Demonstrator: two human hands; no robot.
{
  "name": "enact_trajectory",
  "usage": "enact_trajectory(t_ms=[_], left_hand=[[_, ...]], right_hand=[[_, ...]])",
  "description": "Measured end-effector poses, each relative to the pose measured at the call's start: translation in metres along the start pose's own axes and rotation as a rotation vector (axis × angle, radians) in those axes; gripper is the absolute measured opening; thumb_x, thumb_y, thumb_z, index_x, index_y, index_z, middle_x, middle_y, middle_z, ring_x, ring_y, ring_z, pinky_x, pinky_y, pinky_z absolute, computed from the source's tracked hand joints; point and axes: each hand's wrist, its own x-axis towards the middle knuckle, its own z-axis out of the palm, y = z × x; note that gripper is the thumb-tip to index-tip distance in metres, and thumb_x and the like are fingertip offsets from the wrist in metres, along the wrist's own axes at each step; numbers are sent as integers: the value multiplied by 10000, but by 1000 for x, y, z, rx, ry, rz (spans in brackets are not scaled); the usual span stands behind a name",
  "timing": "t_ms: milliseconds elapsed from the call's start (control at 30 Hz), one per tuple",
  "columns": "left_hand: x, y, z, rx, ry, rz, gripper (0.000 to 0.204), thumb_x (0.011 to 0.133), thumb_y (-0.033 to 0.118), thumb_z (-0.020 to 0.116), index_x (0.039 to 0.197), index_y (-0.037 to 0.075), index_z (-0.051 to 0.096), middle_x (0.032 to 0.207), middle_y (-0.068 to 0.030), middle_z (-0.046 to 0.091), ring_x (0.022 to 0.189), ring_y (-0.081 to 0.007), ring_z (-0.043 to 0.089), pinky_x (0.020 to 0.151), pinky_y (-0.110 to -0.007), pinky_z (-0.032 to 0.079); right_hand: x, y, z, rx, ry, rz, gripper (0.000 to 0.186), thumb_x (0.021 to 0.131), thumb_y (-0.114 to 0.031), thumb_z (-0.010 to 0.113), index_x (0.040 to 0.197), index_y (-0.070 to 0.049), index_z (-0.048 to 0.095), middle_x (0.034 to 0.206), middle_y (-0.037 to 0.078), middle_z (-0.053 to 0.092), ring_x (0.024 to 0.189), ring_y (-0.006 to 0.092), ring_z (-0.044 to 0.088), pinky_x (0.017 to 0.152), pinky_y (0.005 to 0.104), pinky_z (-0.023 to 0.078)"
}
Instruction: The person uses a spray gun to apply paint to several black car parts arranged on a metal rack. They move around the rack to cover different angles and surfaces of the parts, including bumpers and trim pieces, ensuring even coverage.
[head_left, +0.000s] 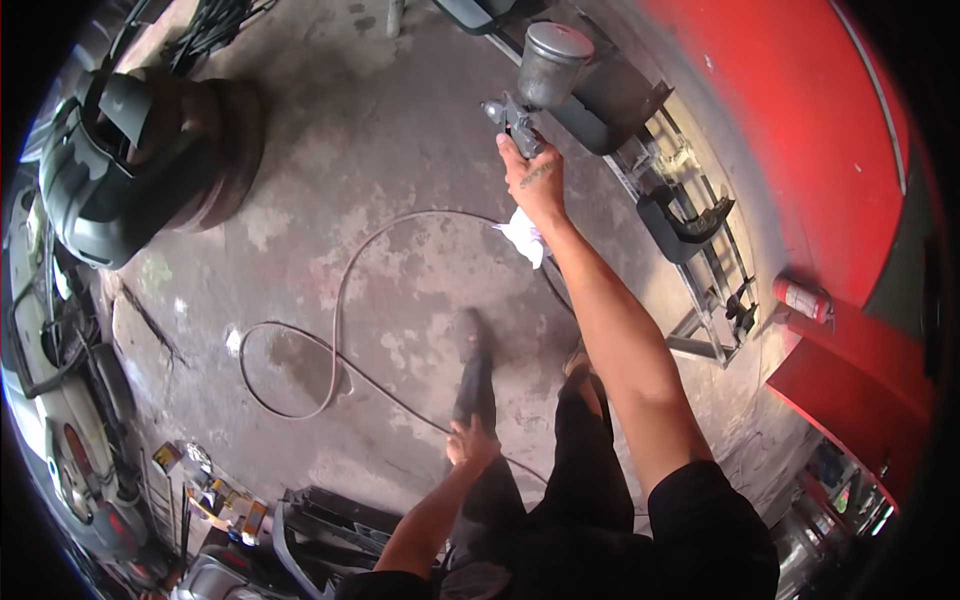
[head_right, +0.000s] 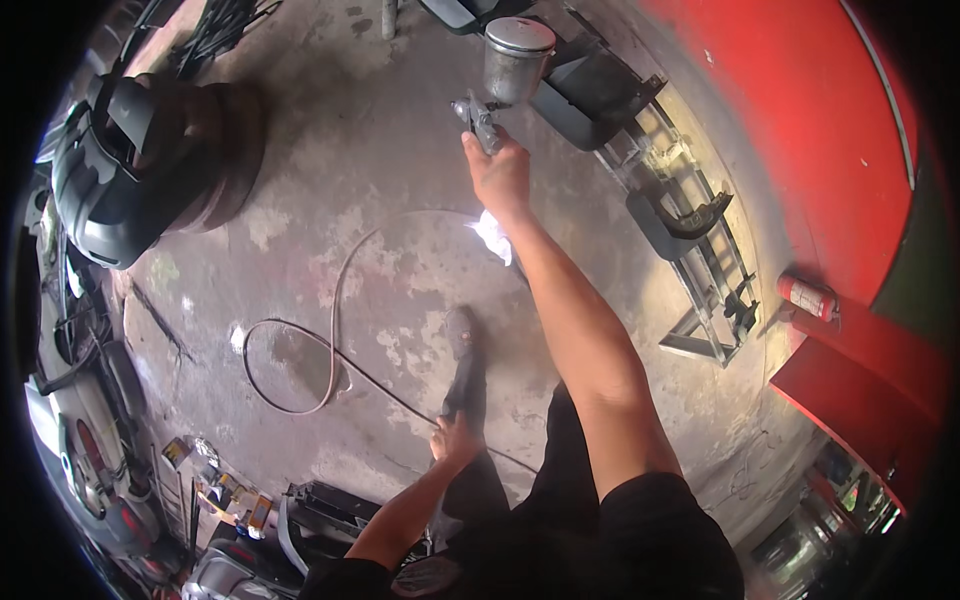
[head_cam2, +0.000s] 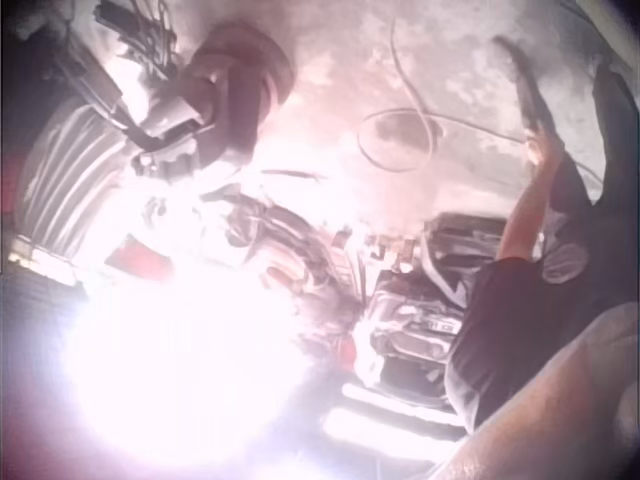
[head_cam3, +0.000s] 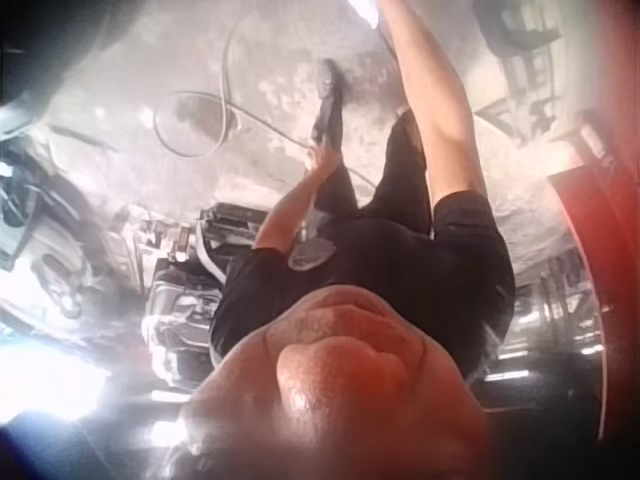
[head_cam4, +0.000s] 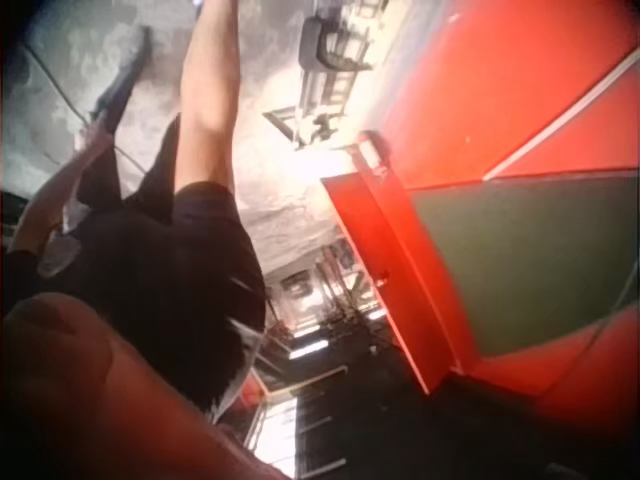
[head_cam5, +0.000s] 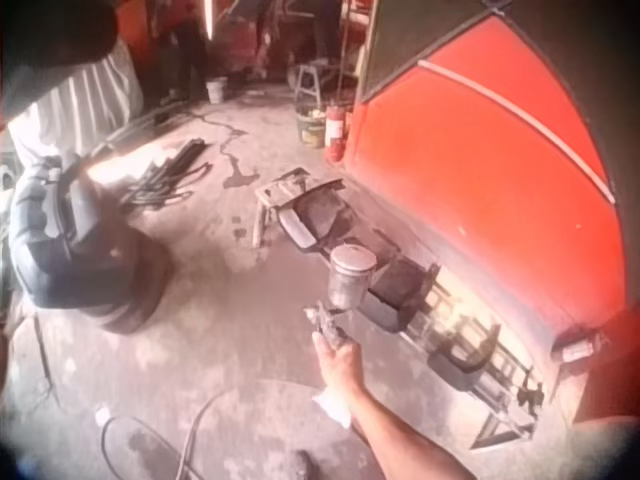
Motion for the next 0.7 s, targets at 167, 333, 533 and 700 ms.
enact_trajectory(t_ms=[167, 333, 533, 700], left_hand=[[-13, -6, 5, -14, 22, 23, 789, 774, 372, 789, 1476, 211, 466, 1546, -333, 384, 1257, -539, 586, 969, -535, 572], [-1, -6, -5, -9, 58, 21, 757, 785, 377, 781, 1461, 205, 487, 1516, -315, 411, 1245, -531, 592, 961, -531, 573], [-1, -2, -12, -15, 33, 13, 732, 802, 373, 775, 1459, 207, 497, 1495, -293, 426, 1238, -518, 598, 925, -544, 591], [1, -3, -12, -8, 49, 19, 748, 809, 371, 772, 1476, 203, 478, 1510, -294, 411, 1240, -516, 598, 876, -566, 609]], right_hand=[[46, -5, -21, -302, 241, -129, 254, 953, -232, 720, 977, 19, 695, 829, 215, 723, 810, 430, 712, 736, 491, 529], [66, -4, 15, -304, 344, -178, 247, 962, -244, 697, 1060, -18, 683, 885, 211, 735, 840, 444, 708, 770, 525, 530], [54, -26, 71, -228, 71, -204, 260, 954, -283, 713, 996, -28, 685, 839, 223, 722, 859, 466, 699, 774, 530, 533], [53, -27, 63, -188, 54, -171, 256, 955, -267, 712, 980, -14, 678, 847, 243, 718, 835, 472, 697, 751, 512, 533]])
